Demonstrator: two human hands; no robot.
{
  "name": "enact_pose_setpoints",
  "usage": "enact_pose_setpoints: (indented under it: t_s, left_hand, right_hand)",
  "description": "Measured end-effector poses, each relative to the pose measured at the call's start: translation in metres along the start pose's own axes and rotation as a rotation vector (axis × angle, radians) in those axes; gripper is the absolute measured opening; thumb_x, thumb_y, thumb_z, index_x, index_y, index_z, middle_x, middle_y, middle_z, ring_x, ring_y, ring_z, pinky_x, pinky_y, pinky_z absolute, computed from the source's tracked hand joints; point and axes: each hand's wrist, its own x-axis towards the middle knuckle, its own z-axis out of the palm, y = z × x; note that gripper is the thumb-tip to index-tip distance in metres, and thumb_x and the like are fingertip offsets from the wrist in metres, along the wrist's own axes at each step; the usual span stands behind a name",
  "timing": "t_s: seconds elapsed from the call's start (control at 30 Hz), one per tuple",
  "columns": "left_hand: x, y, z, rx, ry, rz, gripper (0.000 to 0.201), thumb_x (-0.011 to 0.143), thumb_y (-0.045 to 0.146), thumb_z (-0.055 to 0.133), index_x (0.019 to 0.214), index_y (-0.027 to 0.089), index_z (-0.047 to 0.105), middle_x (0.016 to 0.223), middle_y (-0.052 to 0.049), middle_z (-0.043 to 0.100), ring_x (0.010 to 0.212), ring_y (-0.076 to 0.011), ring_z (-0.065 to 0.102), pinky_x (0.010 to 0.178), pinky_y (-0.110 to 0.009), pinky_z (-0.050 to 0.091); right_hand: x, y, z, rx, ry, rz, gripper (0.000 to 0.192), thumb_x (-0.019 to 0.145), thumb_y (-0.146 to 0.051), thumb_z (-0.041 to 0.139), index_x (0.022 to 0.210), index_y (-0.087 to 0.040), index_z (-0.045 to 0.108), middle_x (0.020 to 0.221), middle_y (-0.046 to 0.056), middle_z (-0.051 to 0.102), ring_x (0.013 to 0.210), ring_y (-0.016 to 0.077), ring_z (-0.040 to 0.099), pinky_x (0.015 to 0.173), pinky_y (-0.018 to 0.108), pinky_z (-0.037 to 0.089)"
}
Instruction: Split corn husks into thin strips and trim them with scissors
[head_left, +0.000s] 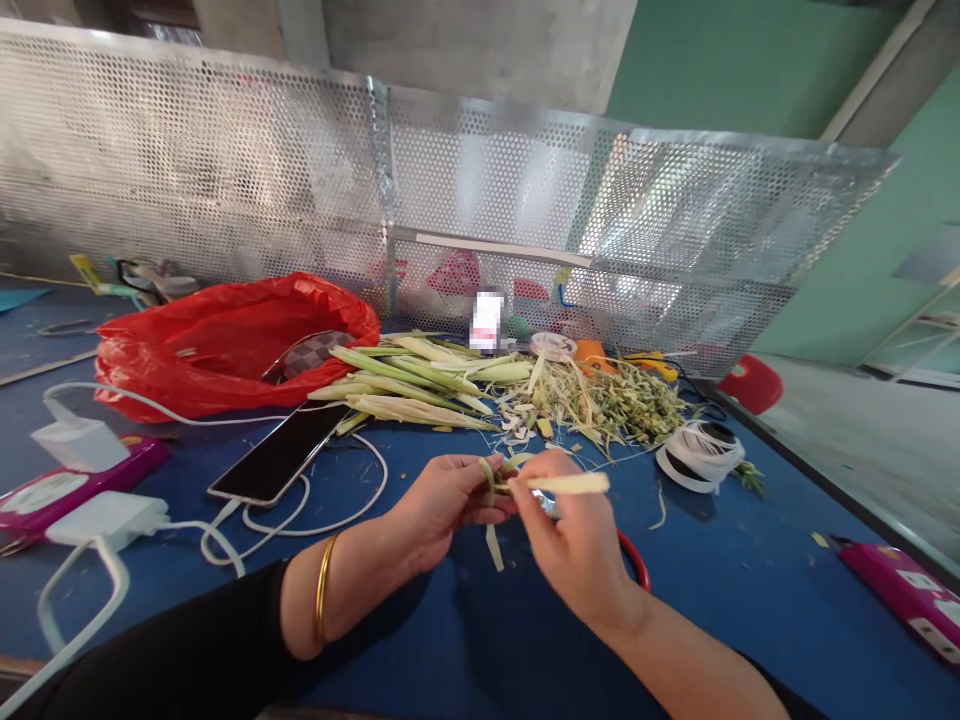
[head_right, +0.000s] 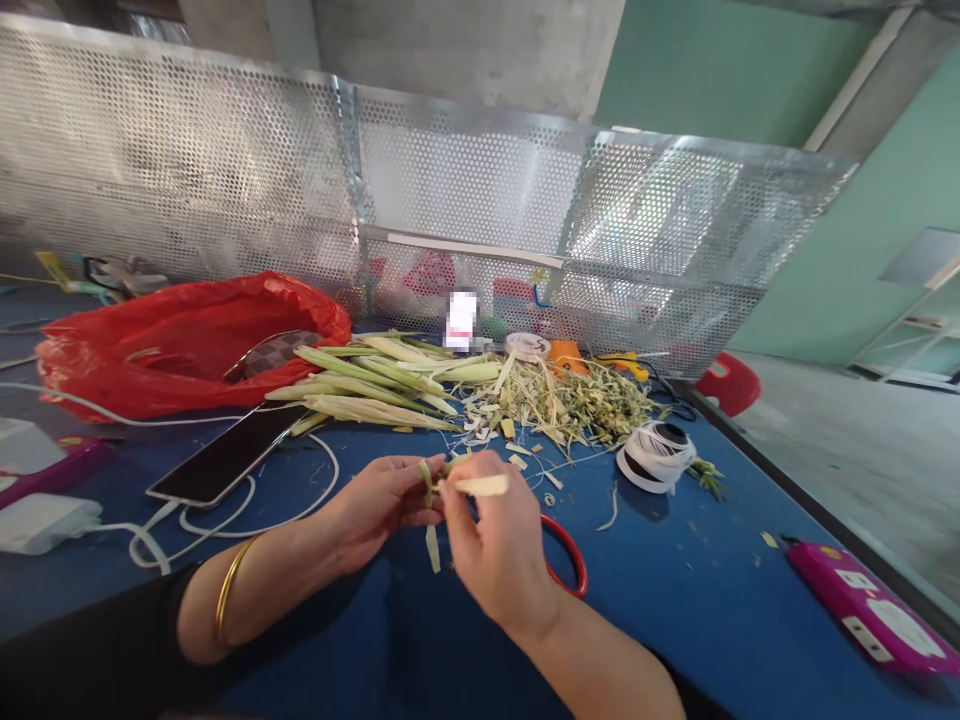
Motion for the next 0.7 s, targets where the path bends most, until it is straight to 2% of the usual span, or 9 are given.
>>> enact_pose_setpoints:
  t_s: [0.1,0.2,0.27,0.37,0.57,0.7]
  left_hand:
    - [0.001,0.005,-0.001,0.073,0.013,0.020,0.027,0.083,0.033,0.059,0.082,0.009,0.069,0.080,-0.011,0.072,0.062,-0.0114,0.066,0.054,-0.017,0.050]
    - [0.000,0.006,-0.001,0.105,-0.022,0.054,0.027,0.082,0.034,0.060,0.083,0.009,0.070,0.082,-0.010,0.072,0.062,-0.0104,0.065,0.054,-0.016,0.050]
    - [0.000,0.006,-0.001,0.117,-0.053,0.070,0.025,0.081,0.034,0.062,0.085,0.010,0.070,0.082,-0.010,0.072,0.063,-0.0102,0.065,0.057,-0.016,0.051]
    - [-0.001,0.009,-0.002,0.121,-0.088,0.068,0.022,0.079,0.029,0.063,0.088,0.011,0.071,0.085,-0.010,0.072,0.068,-0.0118,0.067,0.063,-0.018,0.052]
    - [-0.003,0.015,-0.002,0.136,-0.165,0.081,0.024,0.068,0.017,0.060,0.088,0.011,0.071,0.091,-0.011,0.072,0.079,-0.0168,0.068,0.072,-0.023,0.052]
    - [-0.003,0.009,0.000,0.240,-0.072,0.149,0.025,0.067,0.026,0.072,0.087,0.012,0.071,0.086,-0.008,0.072,0.071,-0.0127,0.065,0.069,-0.021,0.050]
  right_hand:
    - [0.007,0.009,-0.003,0.112,-0.043,0.373,0.019,0.088,-0.033,0.048,0.074,-0.021,0.051,0.065,0.000,0.056,0.059,0.0148,0.052,0.054,0.026,0.039]
    - [0.010,0.015,0.000,0.295,-0.142,0.581,0.024,0.086,-0.039,0.051,0.069,-0.022,0.049,0.056,-0.002,0.053,0.051,0.0148,0.053,0.048,0.025,0.040]
    - [0.010,0.016,0.004,0.432,-0.180,0.671,0.023,0.084,-0.041,0.052,0.071,-0.022,0.048,0.058,-0.002,0.055,0.050,0.0156,0.057,0.048,0.026,0.045]
    - [0.010,0.017,0.006,0.538,-0.165,0.735,0.023,0.082,-0.043,0.053,0.074,-0.022,0.048,0.063,-0.002,0.058,0.048,0.0165,0.061,0.046,0.028,0.050]
    - [0.011,0.018,0.003,0.520,-0.115,0.740,0.020,0.082,-0.041,0.053,0.076,-0.022,0.049,0.065,-0.001,0.061,0.045,0.0174,0.063,0.041,0.027,0.050]
    - [0.011,0.019,0.006,0.544,-0.119,0.755,0.020,0.081,-0.041,0.055,0.074,-0.022,0.049,0.061,-0.002,0.059,0.045,0.0179,0.063,0.042,0.028,0.050]
